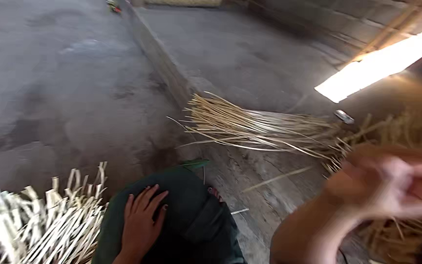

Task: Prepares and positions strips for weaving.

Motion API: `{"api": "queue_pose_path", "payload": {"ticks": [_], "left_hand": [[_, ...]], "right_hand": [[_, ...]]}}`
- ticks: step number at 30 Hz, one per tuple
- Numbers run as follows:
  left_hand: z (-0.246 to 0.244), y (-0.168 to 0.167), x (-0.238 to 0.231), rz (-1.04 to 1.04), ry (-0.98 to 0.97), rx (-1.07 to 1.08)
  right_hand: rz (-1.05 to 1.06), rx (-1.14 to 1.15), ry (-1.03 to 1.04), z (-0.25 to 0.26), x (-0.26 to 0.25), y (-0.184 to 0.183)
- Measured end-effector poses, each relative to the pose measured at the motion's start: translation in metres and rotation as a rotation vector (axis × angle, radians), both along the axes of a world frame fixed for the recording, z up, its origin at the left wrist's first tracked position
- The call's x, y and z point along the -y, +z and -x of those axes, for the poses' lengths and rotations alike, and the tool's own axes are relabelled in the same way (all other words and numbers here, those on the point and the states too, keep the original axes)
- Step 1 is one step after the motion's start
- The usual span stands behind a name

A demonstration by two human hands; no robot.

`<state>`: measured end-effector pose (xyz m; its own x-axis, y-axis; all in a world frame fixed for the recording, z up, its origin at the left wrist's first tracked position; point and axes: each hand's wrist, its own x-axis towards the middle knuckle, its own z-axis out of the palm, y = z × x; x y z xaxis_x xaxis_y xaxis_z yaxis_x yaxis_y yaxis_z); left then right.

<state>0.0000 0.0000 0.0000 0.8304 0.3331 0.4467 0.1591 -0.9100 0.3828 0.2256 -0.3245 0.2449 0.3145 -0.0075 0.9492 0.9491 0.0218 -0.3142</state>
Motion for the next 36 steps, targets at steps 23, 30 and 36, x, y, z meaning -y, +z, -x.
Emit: {"api": "queue_pose_path", "payload": {"ticks": [23,30,36], "left_hand": [[0.003,0.015,-0.007,0.052,-0.061,-0.173],[-0.001,0.017,-0.005,0.060,-0.019,-0.192],[-0.002,0.018,-0.005,0.067,-0.001,-0.192]], "right_hand": [[0.080,-1.635,-0.641,-0.200,0.085,-0.211],[0.212,-1.662,-0.760,-0.264,0.060,-0.191],[0.239,-1.547,-1.075,-0.271,0.072,-0.181]]}}
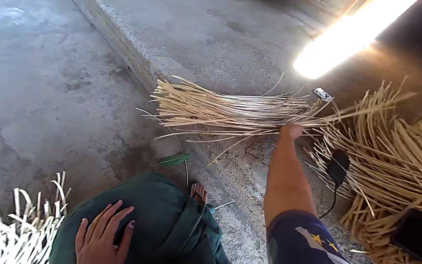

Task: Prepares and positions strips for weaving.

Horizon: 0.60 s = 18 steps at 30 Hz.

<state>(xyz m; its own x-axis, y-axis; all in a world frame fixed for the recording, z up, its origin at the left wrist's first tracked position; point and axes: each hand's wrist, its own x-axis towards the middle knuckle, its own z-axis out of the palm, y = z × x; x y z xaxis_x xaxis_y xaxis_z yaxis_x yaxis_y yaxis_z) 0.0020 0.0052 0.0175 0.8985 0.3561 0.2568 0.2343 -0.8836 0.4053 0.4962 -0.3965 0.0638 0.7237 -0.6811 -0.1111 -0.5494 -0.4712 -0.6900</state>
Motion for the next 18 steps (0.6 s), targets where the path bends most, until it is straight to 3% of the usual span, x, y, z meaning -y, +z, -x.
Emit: {"api": "queue_pose_path", "payload": {"ticks": [3,6,9,12,14,18], "left_hand": [[-0.001,-0.001,-0.001,0.000,0.017,0.004],[-0.004,-0.003,-0.001,-0.003,0.017,0.023],[-0.005,-0.006,-0.002,-0.021,0.026,0.045],[-0.006,-0.007,-0.001,-0.031,0.033,0.062],[-0.006,-0.008,-0.001,-0.038,0.035,0.071],[-0.008,-0.010,0.000,-0.033,0.035,0.093]], "right_hand": [[-0.156,0.099,0.022,-0.016,0.032,-0.033],[-0.320,0.110,0.102,-0.011,0.047,-0.030],[-0.125,0.071,0.120,0.012,0.044,0.006],[-0.009,0.205,0.121,0.032,0.033,0.034],[0.087,0.319,0.294,0.044,0.017,0.050],[0.275,0.403,0.873,0.044,-0.034,0.048]]}}
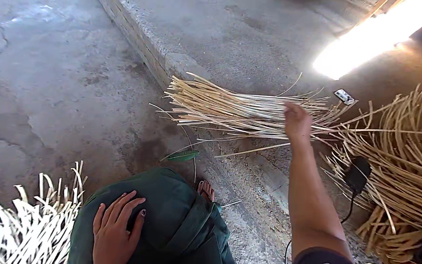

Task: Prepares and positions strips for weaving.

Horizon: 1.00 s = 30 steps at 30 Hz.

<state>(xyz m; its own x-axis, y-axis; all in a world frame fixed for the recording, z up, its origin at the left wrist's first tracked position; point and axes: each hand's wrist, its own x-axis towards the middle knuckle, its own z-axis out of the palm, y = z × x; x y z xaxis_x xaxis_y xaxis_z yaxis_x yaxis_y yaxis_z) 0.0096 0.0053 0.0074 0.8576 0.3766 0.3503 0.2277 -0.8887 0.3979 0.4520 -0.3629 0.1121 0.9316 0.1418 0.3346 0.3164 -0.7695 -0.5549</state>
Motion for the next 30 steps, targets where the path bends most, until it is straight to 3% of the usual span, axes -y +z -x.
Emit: {"api": "queue_pose_path", "payload": {"ticks": [3,6,17,22,25,30], "left_hand": [[0.000,-0.001,0.001,-0.007,-0.001,0.011],[0.004,0.002,0.003,-0.012,-0.001,-0.002],[0.004,-0.001,0.000,-0.015,-0.009,0.026],[0.004,-0.002,-0.001,-0.004,-0.009,0.030],[0.005,-0.002,-0.001,-0.008,-0.008,0.037],[0.002,-0.003,-0.001,-0.007,-0.005,0.055]], "right_hand": [[0.135,-0.063,0.346,-0.004,-0.044,-0.018],[0.350,-0.093,0.485,-0.007,-0.060,-0.044],[0.262,0.158,0.455,0.022,-0.013,-0.085],[-0.109,-0.173,0.418,0.027,0.006,-0.084],[-0.305,-0.196,0.311,0.024,-0.001,-0.073],[-0.010,0.043,0.264,-0.004,-0.038,-0.048]]}}
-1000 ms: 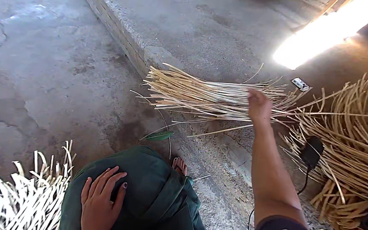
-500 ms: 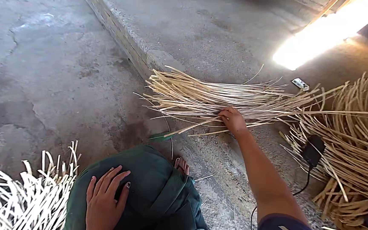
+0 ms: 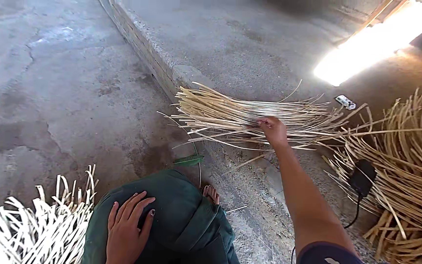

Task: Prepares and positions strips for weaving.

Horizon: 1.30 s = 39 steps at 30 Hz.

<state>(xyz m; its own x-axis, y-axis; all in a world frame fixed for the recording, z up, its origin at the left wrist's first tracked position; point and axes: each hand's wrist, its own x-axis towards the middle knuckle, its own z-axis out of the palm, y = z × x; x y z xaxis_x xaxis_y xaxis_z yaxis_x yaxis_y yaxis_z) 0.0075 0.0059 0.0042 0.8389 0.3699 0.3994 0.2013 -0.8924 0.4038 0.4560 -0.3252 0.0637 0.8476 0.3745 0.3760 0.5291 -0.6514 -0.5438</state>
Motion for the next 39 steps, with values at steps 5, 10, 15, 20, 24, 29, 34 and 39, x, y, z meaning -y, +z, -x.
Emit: {"api": "queue_pose_path", "payload": {"ticks": [5,10,15,20,24,29,34,39], "left_hand": [[0.001,0.001,0.001,-0.019,0.002,0.000],[0.003,0.000,0.001,-0.028,0.015,-0.007],[0.002,-0.002,0.000,-0.034,0.012,0.002],[0.002,-0.002,0.000,-0.029,0.012,0.010],[0.001,-0.002,0.000,-0.034,0.011,0.016],[0.003,-0.002,-0.001,-0.056,0.027,0.013],[0.002,0.002,-0.004,0.019,0.020,0.028],[-0.032,0.057,-0.003,0.448,-0.084,0.169]], "right_hand": [[0.329,-0.050,-0.014,-0.028,-0.045,0.013],[0.570,-0.098,0.012,-0.037,-0.067,0.021],[0.532,-0.120,-0.006,-0.035,-0.069,0.024],[0.420,-0.075,-0.010,-0.039,-0.070,0.022],[0.529,-0.083,0.040,-0.044,-0.077,0.021],[0.396,-0.062,-0.044,-0.046,-0.093,0.034],[0.061,0.070,0.054,-0.012,-0.114,0.110],[-0.015,0.198,0.277,0.086,-0.152,0.192]]}}
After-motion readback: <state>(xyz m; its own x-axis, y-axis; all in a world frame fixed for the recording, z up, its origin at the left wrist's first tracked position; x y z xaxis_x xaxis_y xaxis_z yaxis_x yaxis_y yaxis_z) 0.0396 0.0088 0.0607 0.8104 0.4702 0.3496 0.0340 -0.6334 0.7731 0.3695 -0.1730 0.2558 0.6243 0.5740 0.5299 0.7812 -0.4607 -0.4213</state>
